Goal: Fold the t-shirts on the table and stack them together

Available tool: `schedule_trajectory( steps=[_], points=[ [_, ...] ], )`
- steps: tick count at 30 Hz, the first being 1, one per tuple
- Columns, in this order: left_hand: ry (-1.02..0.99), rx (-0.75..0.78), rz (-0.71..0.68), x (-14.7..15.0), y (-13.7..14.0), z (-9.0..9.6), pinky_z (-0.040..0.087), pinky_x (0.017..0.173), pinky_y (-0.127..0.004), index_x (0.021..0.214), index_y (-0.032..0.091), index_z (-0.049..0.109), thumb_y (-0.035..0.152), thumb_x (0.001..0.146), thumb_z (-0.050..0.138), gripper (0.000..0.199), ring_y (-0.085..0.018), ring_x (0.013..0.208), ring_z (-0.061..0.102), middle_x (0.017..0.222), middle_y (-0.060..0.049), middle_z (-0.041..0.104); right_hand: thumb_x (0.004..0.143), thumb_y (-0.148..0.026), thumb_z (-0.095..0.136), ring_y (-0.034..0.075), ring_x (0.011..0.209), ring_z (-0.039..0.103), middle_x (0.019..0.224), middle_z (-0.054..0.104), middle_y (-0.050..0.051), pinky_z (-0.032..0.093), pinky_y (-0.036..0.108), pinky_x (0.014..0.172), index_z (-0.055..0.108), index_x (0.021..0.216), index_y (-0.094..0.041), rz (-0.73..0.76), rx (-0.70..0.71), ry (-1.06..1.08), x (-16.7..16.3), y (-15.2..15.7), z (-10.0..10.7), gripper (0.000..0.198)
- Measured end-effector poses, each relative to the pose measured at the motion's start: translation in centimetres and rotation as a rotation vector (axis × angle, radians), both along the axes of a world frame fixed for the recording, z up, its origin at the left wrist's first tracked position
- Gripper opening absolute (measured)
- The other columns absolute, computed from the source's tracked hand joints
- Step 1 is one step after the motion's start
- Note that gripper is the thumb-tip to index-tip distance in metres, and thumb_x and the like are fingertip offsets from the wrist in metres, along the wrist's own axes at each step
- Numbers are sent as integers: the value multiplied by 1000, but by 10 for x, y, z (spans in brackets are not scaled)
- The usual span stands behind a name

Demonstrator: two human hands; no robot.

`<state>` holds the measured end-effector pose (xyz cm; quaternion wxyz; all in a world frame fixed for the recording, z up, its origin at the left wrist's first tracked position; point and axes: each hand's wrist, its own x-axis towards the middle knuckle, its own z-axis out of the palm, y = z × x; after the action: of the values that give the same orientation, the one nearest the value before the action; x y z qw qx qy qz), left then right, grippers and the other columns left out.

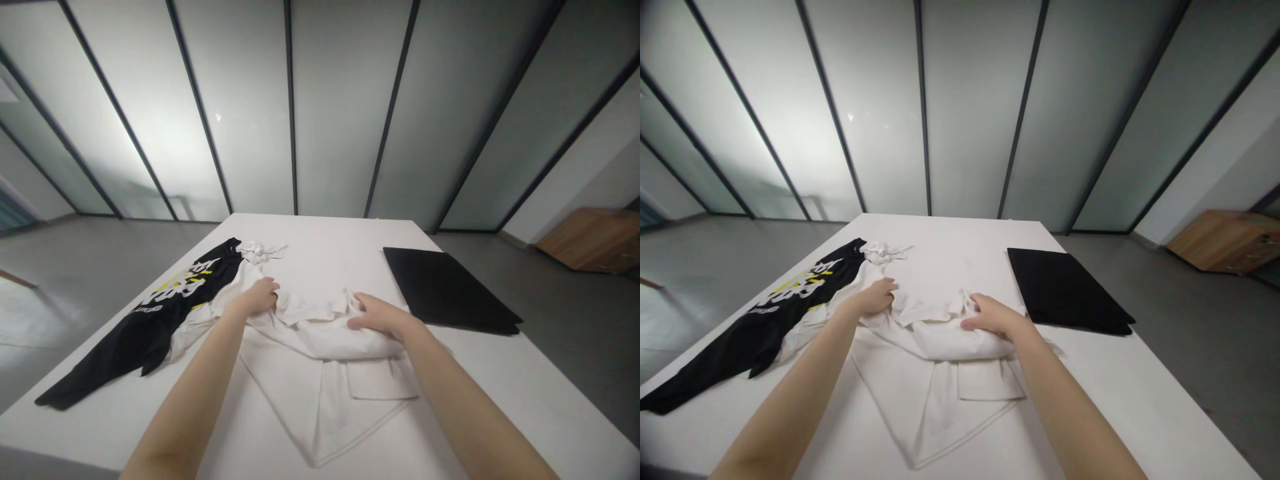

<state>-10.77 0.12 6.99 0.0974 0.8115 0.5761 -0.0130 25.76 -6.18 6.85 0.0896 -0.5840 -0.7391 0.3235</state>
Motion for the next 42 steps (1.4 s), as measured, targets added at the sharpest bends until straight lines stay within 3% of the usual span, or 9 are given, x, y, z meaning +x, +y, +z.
schedule_trajectory(
  steps=[6, 12, 16, 19, 29, 32, 36, 39, 42],
  points=[
    [-441, -173, -59, 9, -8, 20, 58, 94, -34, 96, 22, 81, 22, 76, 54, 33, -28, 102, 75, 102, -6, 82, 85, -35, 68, 27, 96, 70, 103, 77, 5, 53, 32, 83, 71, 99, -21, 195, -64, 86, 12, -9, 24, 21],
    [-1126, -39, 179, -16, -27, 51, 61, 72, -39, 87, 22, 74, 46, 77, 70, 26, -31, 86, 73, 80, -6, 75, 85, -46, 71, 23, 89, 69, 97, 74, 1, 56, 32, 80, 65, 102, -24, -146, 205, 579, 34, -20, 59, 29],
    [-1224, 387, 329, -26, -14, 58, 53, 64, -30, 81, 22, 65, 46, 85, 60, 25, -21, 70, 62, 67, 0, 61, 79, -49, 75, 22, 82, 66, 90, 72, -1, 55, 30, 73, 64, 104, -25, -574, 600, 756, 44, -2, 54, 36],
    [-1018, 603, 374, -25, 1, 53, 45, 61, -25, 83, 21, 65, 37, 81, 57, 18, -17, 66, 55, 67, 2, 59, 84, -52, 69, 21, 78, 66, 86, 73, 0, 53, 30, 69, 67, 101, -23, -603, 564, 706, 44, 8, 42, 34],
    [-569, -515, -71, -35, -37, 84, 35, 43, -25, 55, 21, 62, 57, 66, 79, 42, -15, 48, 48, 50, 1, 53, 82, -54, 77, 18, 73, 65, 86, 73, 3, 52, 25, 64, 75, 94, -19, 197, -353, 423, 46, -39, 72, 37],
    [-671, -588, -163, -60, -44, 95, 39, 43, -27, 50, 22, 58, 61, 56, 84, 47, -17, 47, 48, 46, -1, 49, 75, -56, 82, 15, 64, 60, 74, 67, 1, 48, 23, 59, 73, 88, -16, 286, -466, 495, 59, -48, 80, 43],
    [-904, 67, 91, -70, -30, 93, 52, 57, -32, 69, 22, 66, 64, 74, 71, 43, -23, 62, 61, 65, -6, 63, 79, -57, 77, 20, 73, 66, 80, 70, 4, 54, 28, 65, 72, 90, -18, -150, 87, 600, 60, -30, 68, 41],
    [-906, 730, 328, -54, -14, 87, 56, 95, -45, 113, 20, 70, 56, 83, 67, 47, -33, 110, 67, 115, -16, 72, 86, -52, 70, 29, 123, 65, 131, 68, 13, 56, 43, 97, 61, 136, -22, -626, 754, 651, 47, -5, 52, 60],
    [-726, 923, 292, -31, -8, 80, 35, 120, -57, 136, 17, 60, 51, 85, 69, 62, -39, 144, 46, 145, -23, 58, 86, -47, 70, 31, 154, 38, 164, 44, 18, 37, 55, 121, 40, 158, -23, -595, 1005, 505, 30, 6, 43, 82]
  ],
)
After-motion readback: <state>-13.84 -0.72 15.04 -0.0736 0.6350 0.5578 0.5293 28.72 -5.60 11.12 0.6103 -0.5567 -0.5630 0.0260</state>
